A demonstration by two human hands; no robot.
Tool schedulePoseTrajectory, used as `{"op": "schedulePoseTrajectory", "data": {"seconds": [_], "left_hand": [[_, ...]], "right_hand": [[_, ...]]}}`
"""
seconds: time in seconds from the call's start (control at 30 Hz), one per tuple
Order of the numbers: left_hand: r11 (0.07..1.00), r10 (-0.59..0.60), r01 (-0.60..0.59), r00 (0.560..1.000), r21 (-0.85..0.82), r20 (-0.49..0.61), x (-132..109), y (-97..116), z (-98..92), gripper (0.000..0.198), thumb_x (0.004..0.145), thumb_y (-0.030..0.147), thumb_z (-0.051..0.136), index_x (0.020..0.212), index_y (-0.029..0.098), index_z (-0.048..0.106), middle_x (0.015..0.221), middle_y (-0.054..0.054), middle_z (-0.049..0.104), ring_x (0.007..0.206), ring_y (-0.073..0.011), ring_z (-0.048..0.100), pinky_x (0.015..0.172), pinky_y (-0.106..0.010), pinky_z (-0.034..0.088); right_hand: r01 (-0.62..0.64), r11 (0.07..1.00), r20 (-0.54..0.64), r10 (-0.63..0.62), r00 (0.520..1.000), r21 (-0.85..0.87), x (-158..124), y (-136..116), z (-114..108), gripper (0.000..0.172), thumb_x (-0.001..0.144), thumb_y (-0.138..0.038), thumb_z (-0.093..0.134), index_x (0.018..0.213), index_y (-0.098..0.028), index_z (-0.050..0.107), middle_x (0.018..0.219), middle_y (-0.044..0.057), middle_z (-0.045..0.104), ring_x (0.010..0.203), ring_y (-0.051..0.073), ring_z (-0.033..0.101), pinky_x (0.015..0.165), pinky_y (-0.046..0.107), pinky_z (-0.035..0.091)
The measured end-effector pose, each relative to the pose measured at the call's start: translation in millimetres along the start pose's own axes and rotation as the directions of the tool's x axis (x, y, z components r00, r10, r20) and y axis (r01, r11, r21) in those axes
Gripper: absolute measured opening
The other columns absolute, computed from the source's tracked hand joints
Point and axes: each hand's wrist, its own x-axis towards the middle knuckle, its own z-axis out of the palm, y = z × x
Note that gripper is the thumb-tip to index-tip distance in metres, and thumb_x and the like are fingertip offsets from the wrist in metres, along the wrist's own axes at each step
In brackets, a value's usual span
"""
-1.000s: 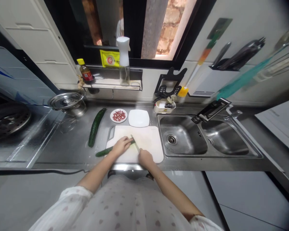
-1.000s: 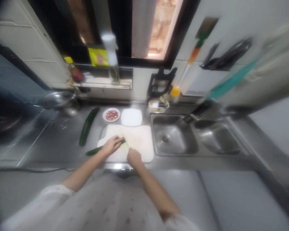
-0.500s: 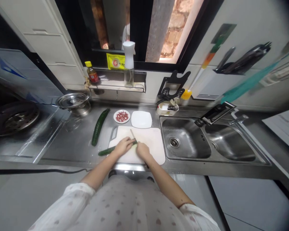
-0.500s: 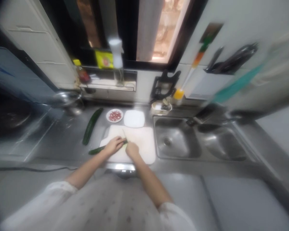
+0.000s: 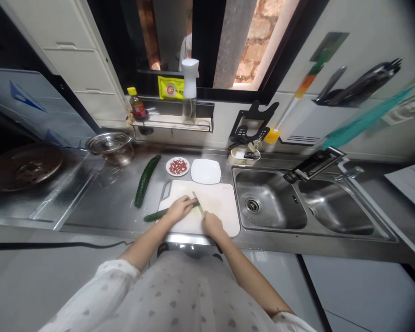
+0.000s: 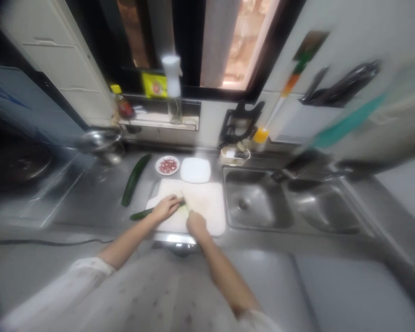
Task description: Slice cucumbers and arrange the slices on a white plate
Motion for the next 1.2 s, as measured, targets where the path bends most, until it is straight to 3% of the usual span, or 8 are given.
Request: {"op": "schedulePoseTrajectory", "data": {"seconds": [0.3,0.53,0.83,0.97,1.1,1.13,1.2], "left_hand": [[0.999,-0.011,0.011,1.000,0.033,0.000,0,3,-1.7,0.038,0.092,0.029,0.045,0.127,0.027,0.058,0.100,-0.005,0.057,0.090,-0.0160,0.056,0.083,-0.027,0.047],[0.992,-0.103,0.102,0.995,0.072,0.002,0,13,-7.8,0.038,0.090,0.031,0.048,0.127,0.028,0.055,0.102,-0.005,0.059,0.093,-0.0173,0.057,0.080,-0.026,0.047],[0.979,-0.200,0.201,0.978,0.020,-0.055,-5,16,-9.6,0.033,0.088,0.036,0.052,0.118,0.026,0.059,0.107,-0.004,0.063,0.100,-0.0192,0.059,0.084,-0.029,0.047],[0.958,-0.288,0.284,0.943,-0.050,-0.167,-9,7,-8.9,0.031,0.091,0.035,0.047,0.115,0.023,0.061,0.110,-0.006,0.064,0.104,-0.0208,0.058,0.090,-0.033,0.046],[0.911,-0.409,0.358,0.840,-0.204,-0.357,-3,5,-19.0,0.032,0.093,0.035,0.041,0.114,0.021,0.061,0.112,-0.008,0.063,0.103,-0.0211,0.059,0.092,-0.036,0.046],[0.913,-0.403,0.340,0.836,-0.224,-0.373,0,7,-23.0,0.032,0.093,0.035,0.042,0.114,0.020,0.061,0.112,-0.008,0.063,0.103,-0.0210,0.059,0.092,-0.036,0.046],[0.943,-0.321,0.261,0.878,-0.207,-0.355,7,16,-31.4,0.031,0.092,0.036,0.045,0.112,0.021,0.062,0.112,-0.007,0.063,0.105,-0.0212,0.057,0.095,-0.037,0.044]], "right_hand": [[-0.013,1.000,0.023,0.013,1.000,0.002,-21,12,2,0.029,0.088,-0.014,0.038,0.109,-0.013,0.058,0.101,0.016,0.067,0.096,0.022,0.064,0.073,0.028,0.043],[-0.006,0.998,0.003,0.006,1.000,0.060,-25,24,-7,0.027,0.090,-0.021,0.038,0.104,-0.017,0.060,0.099,0.012,0.068,0.090,0.020,0.064,0.068,0.026,0.041],[-0.059,0.993,-0.089,0.050,0.995,-0.101,-26,33,-14,0.033,0.095,-0.023,0.032,0.119,-0.020,0.054,0.095,0.013,0.068,0.089,0.022,0.064,0.071,0.029,0.040],[-0.037,0.988,-0.179,0.010,0.984,-0.147,-27,38,-13,0.036,0.095,-0.024,0.032,0.126,-0.025,0.051,0.097,0.011,0.066,0.088,0.021,0.062,0.074,0.029,0.038],[-0.036,0.987,-0.250,-0.004,0.968,-0.156,-28,40,-12,0.040,0.093,-0.022,0.039,0.132,-0.025,0.049,0.102,0.012,0.064,0.095,0.021,0.058,0.081,0.031,0.035],[-0.036,0.987,-0.261,-0.007,0.965,-0.157,-28,40,-12,0.042,0.092,-0.022,0.042,0.134,-0.025,0.047,0.103,0.012,0.063,0.096,0.022,0.056,0.083,0.031,0.034],[-0.024,0.986,-0.277,-0.024,0.960,-0.167,-28,40,-12,0.046,0.091,-0.021,0.044,0.137,-0.025,0.045,0.106,0.012,0.062,0.099,0.022,0.054,0.085,0.032,0.032]]}}
